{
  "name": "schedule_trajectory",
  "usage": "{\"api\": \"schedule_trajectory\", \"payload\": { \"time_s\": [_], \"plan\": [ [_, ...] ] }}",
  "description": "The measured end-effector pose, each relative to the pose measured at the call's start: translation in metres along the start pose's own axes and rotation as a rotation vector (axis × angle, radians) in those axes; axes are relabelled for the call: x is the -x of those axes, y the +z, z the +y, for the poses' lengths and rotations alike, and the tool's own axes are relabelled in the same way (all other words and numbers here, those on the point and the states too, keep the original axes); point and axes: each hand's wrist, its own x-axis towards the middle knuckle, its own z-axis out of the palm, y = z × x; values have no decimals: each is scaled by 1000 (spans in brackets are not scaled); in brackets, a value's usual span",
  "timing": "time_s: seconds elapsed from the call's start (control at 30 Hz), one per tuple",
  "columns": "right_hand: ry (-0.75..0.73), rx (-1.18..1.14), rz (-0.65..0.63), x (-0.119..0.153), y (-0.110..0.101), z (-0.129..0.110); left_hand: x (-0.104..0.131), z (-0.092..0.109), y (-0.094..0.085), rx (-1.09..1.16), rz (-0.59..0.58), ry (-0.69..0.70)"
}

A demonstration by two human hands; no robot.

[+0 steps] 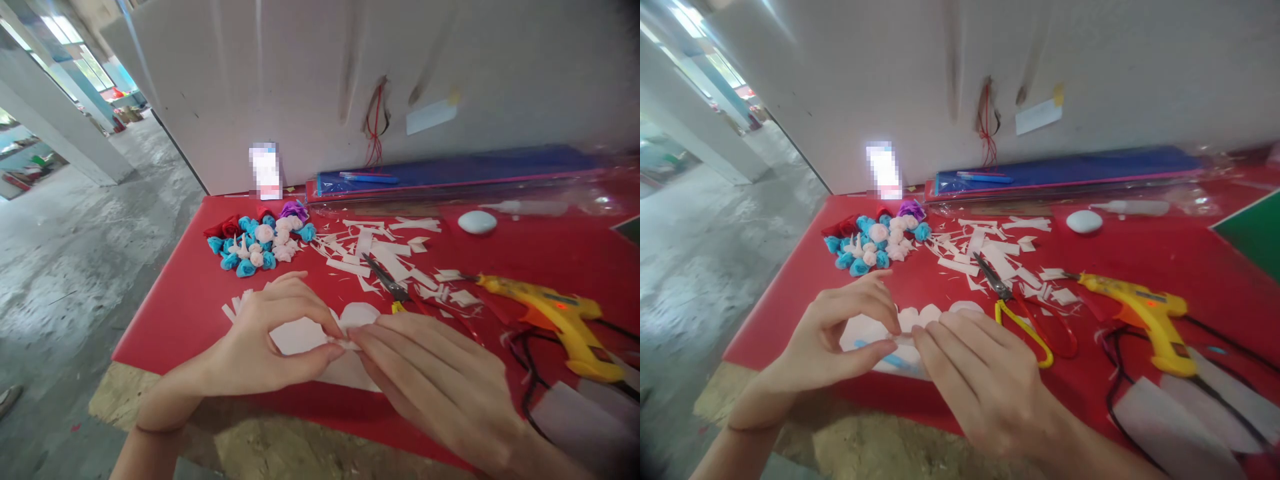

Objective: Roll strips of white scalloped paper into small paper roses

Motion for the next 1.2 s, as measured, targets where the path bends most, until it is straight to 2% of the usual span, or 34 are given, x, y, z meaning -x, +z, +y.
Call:
{"api": "schedule_trajectory", "payload": {
  "time_s": [0.1,0.2,0.4,0.53,0.8,0.9,0.97,1.1,1.2],
  "plan": [
    [-48,47,-32,1,-1,-1,-1,-1,2,-26,4,-21],
    [-86,75,-60,1,-1,-1,-3,-1,2,-6,-33,-101],
    [-112,-6,-65,4,-1,5,-3,-4,-2,228,-170,-330],
    [-138,-63,-49,2,-2,9,-2,-7,-4,341,-240,-400],
    [-41,-129,-32,6,-1,8,-2,-6,-1,469,-199,-346],
    [-24,-178,2,1,1,11,0,-4,0,468,-165,-326],
    [50,-252,29,-5,1,11,1,-3,1,458,-136,-293],
    [282,-542,24,-16,0,9,3,-5,2,294,-5,-143],
    [428,-718,17,-17,1,6,2,-6,1,20,103,97]
  ]
}}
